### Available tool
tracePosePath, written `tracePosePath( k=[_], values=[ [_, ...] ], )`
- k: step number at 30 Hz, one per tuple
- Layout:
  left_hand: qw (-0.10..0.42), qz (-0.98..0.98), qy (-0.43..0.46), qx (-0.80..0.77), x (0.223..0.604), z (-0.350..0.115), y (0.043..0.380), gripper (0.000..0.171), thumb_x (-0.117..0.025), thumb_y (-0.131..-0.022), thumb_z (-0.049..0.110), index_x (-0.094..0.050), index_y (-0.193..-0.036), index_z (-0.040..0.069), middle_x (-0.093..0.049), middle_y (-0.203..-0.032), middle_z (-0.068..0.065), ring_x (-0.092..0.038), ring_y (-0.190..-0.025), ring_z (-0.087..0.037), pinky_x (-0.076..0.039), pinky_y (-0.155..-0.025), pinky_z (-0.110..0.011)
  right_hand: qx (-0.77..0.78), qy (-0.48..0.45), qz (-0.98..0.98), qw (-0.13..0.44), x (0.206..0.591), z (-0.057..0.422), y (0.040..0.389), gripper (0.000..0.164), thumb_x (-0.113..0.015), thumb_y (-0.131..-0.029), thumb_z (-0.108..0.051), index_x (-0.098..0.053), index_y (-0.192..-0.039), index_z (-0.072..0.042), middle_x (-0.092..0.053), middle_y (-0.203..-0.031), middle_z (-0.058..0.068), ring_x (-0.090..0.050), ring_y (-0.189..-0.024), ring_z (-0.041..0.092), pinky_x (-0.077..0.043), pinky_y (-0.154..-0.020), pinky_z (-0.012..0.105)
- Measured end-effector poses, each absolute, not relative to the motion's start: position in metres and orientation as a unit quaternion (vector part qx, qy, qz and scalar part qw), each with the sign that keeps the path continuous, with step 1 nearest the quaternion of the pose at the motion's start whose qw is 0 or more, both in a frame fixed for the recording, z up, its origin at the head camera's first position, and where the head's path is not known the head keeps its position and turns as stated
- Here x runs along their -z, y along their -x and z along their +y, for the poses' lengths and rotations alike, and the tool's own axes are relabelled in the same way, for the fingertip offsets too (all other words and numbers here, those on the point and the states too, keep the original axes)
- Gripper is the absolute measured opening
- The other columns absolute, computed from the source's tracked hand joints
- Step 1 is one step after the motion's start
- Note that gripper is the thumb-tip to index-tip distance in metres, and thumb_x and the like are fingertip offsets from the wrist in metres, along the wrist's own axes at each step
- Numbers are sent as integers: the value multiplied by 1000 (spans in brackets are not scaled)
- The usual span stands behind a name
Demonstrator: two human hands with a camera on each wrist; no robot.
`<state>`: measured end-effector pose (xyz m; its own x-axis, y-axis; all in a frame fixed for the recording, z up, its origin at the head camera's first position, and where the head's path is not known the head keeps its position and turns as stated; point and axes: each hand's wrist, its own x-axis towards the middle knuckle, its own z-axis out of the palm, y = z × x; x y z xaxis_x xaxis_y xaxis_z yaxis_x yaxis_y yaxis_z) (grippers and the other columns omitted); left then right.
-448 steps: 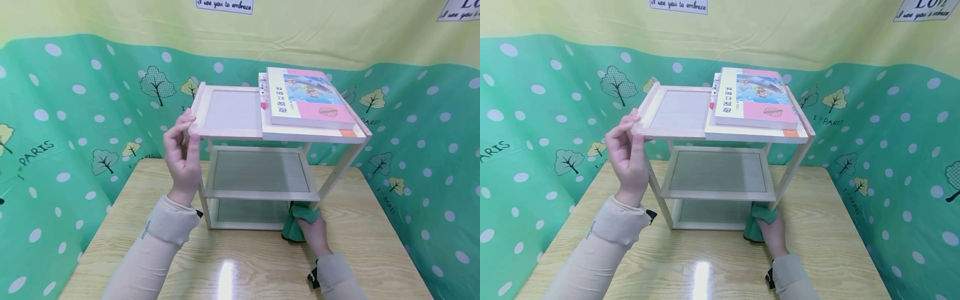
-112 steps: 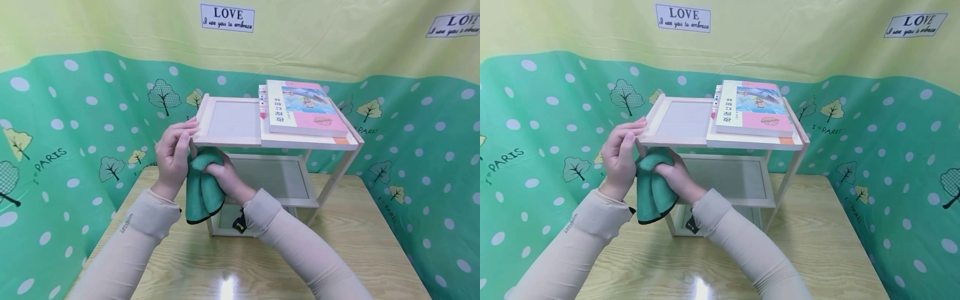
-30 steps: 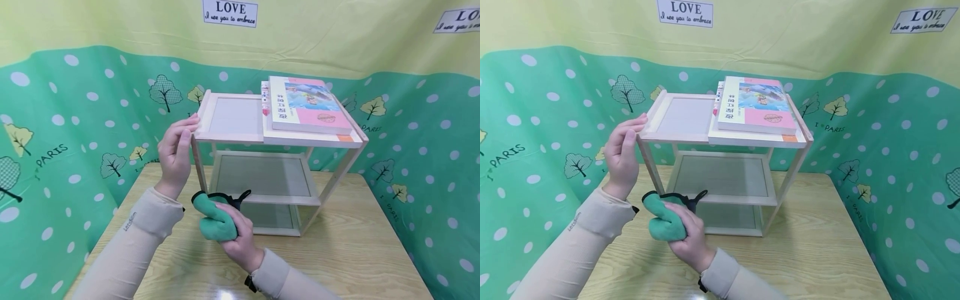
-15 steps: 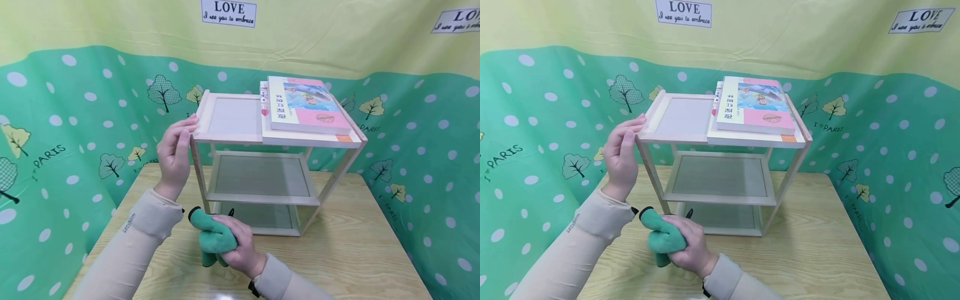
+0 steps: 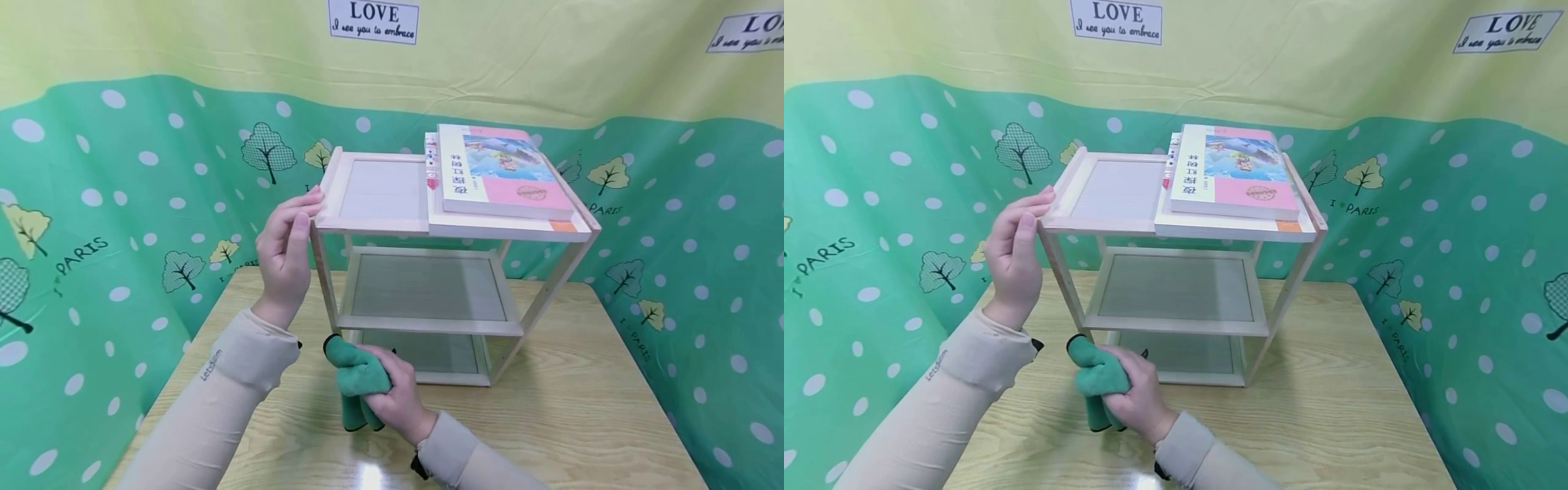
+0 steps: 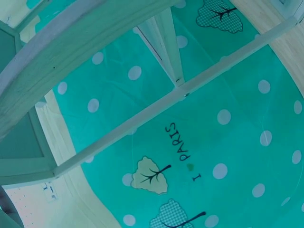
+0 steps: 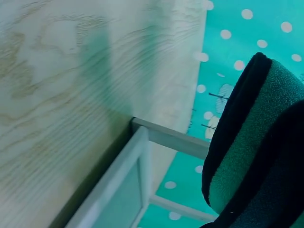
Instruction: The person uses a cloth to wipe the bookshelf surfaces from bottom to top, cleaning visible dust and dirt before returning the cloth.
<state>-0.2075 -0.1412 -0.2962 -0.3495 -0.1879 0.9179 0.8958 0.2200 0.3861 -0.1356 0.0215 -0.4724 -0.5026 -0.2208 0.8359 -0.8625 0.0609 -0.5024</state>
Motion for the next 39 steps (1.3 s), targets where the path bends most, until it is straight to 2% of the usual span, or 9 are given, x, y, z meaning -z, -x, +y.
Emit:
tracePosePath(
  k=[7,14,19,22,27,32,39],
  values=[
    [490,-605,291,556,296,-141,207,25,-46,-94,2,-65,-97,-14,-71,-114,6,-65,-119,-22,-50,-107,-46,-576,-325,-708,248,481,22,135,48,-65,-75,11,-63,-122,0,-72,-111,18,-70,-92,30,-62,-79,36],
    [492,-598,292,562,295,-139,206,24,-46,-93,0,-64,-97,-15,-71,-115,6,-65,-119,-21,-49,-108,-46,-563,-259,-751,227,486,21,140,51,-66,-81,5,-62,-129,-9,-70,-120,11,-67,-104,26,-60,-86,37],
    [493,-595,292,564,295,-138,206,24,-46,-93,0,-64,-97,-15,-71,-114,5,-65,-119,-21,-49,-108,-47,-569,-242,-770,159,487,16,142,52,-69,-84,-2,-61,-134,-14,-66,-129,9,-63,-114,27,-56,-95,40],
    [494,-593,293,565,296,-138,207,24,-46,-93,0,-64,-97,-15,-71,-115,4,-65,-119,-22,-49,-108,-47,-588,-218,-771,110,486,9,144,49,-69,-87,-7,-62,-135,-18,-65,-130,6,-62,-116,25,-55,-98,38],
    [492,-596,293,563,297,-138,207,24,-45,-93,0,-64,-98,-15,-71,-116,4,-65,-120,-22,-48,-109,-47,-650,-170,-740,32,482,-4,144,40,-68,-92,-17,-64,-131,-25,-68,-123,2,-64,-109,18,-56,-91,30],
    [489,-599,293,563,297,-138,208,24,-45,-93,0,-64,-99,-14,-71,-117,5,-64,-121,-22,-49,-109,-47,-700,-122,-704,-26,476,-17,141,38,-71,-89,-17,-64,-126,-23,-69,-120,5,-64,-107,17,-57,-89,31],
    [488,-595,289,570,297,-138,207,25,-45,-93,0,-64,-98,-16,-71,-116,6,-64,-121,-20,-48,-109,-47,-726,-81,-679,-74,472,-30,148,51,-76,-86,-22,-51,-129,-12,-62,-123,6,-61,-108,16,-55,-93,33]
  ],
)
